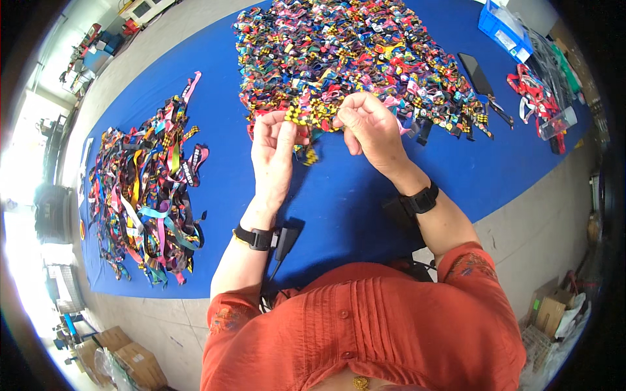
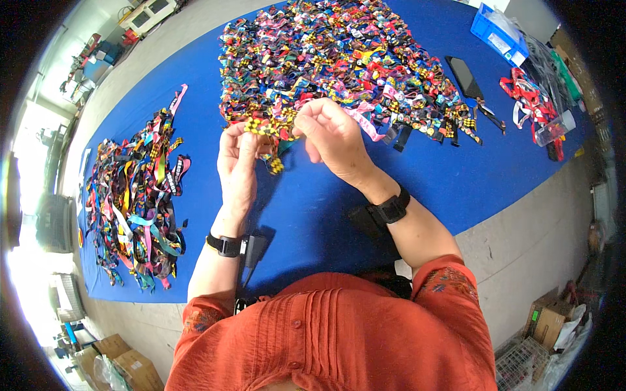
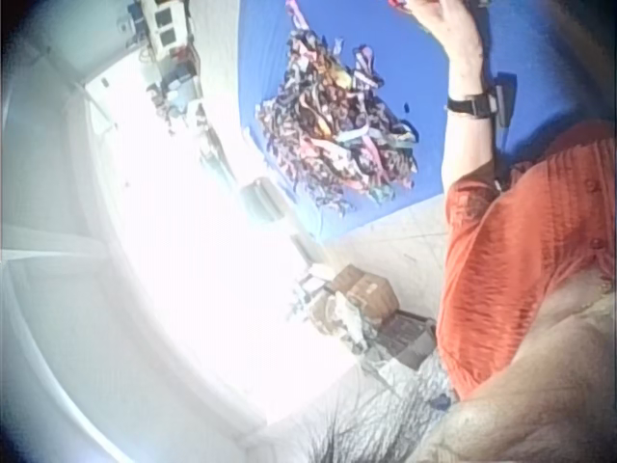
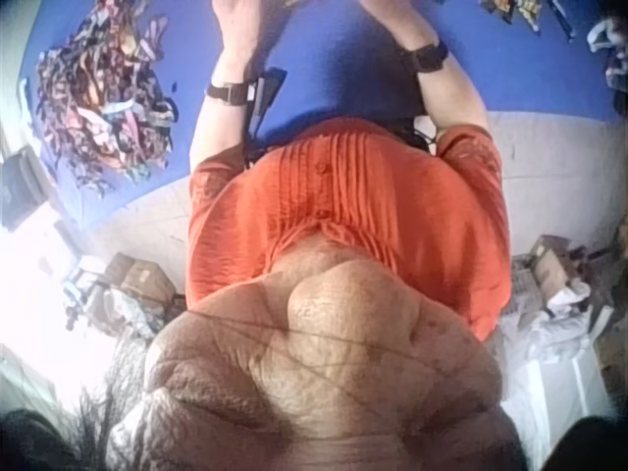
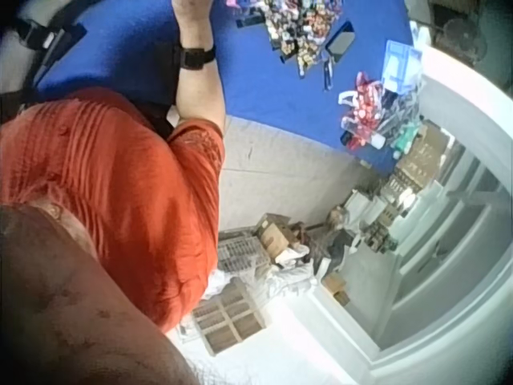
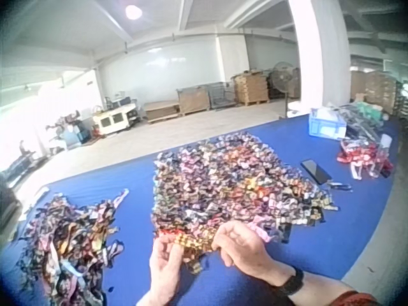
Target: The recorder is sorting, inspecting, and organizing a large quantity of colorful printed lanyards on a blue work table.
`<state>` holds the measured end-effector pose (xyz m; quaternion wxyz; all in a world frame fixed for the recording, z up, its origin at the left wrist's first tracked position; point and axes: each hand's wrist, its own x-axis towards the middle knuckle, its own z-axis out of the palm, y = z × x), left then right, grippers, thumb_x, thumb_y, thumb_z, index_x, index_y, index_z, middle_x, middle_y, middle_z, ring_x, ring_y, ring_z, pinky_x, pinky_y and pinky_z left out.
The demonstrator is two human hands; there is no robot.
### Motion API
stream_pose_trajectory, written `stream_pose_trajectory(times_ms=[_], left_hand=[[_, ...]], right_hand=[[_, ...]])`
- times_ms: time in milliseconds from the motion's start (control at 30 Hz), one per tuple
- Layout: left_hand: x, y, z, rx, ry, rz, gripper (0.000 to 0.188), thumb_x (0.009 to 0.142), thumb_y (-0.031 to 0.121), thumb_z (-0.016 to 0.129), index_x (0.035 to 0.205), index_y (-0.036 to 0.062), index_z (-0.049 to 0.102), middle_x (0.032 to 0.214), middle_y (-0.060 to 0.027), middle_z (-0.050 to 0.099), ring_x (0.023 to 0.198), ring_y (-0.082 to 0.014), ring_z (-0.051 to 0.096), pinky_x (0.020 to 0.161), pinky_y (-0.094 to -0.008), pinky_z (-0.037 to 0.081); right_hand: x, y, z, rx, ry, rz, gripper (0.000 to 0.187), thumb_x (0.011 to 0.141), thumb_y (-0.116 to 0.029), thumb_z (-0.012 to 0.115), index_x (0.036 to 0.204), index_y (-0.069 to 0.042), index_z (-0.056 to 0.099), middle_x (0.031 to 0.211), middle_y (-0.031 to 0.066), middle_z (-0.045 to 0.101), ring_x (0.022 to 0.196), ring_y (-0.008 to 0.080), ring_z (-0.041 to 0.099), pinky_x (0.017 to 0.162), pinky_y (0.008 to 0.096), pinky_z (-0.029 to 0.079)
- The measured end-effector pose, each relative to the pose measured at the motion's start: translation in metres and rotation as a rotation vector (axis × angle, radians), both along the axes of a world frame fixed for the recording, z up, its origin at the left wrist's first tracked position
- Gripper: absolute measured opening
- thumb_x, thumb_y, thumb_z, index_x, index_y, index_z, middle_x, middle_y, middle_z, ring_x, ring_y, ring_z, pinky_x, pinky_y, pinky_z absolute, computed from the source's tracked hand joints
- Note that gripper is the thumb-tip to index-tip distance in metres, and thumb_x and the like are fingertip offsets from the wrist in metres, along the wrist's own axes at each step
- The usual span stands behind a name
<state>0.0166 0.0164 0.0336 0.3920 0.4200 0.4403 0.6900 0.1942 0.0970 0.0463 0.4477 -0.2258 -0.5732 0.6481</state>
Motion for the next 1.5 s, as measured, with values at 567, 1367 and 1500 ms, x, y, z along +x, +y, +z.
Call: stream_pose_trajectory(times_ms=[567, 1367, 1500], left_hand=[[-0.004, 0.002, -0.014, -0.090, -0.101, -0.226, 0.030, 0.100, 0.014, 0.064, 0.126, 0.0012, 0.059, 0.114, -0.0051, 0.067, 0.103, -0.0113, 0.062, 0.093, -0.0276, 0.049], [0.005, -0.003, -0.006, -0.336, 0.065, -0.456, 0.022, 0.092, 0.017, 0.075, 0.108, 0.0057, 0.064, 0.082, 0.0031, 0.065, 0.068, -0.0033, 0.055, 0.061, -0.0189, 0.042], [0.005, -0.003, -0.005, -0.339, -0.091, -0.499, 0.018, 0.094, 0.018, 0.073, 0.104, 0.0051, 0.066, 0.083, 0.0025, 0.065, 0.069, -0.0048, 0.056, 0.064, -0.0206, 0.042]], right_hand=[[-0.007, -0.007, -0.006, -0.111, -0.101, 0.072, 0.019, 0.100, -0.023, 0.061, 0.103, -0.004, 0.059, 0.086, 0.0078, 0.070, 0.050, 0.0057, 0.052, 0.043, 0.0202, 0.038], [-0.002, 0.011, -0.015, 0.113, -0.251, 0.208, 0.013, 0.096, -0.016, 0.068, 0.099, -0.003, 0.067, 0.087, -0.0010, 0.068, 0.077, 0.0039, 0.062, 0.068, 0.0216, 0.051], [-0.001, 0.010, -0.015, 0.048, -0.182, 0.222, 0.011, 0.094, -0.014, 0.068, 0.095, -0.002, 0.067, 0.082, 0.0011, 0.070, 0.071, 0.0049, 0.064, 0.063, 0.0223, 0.052]])
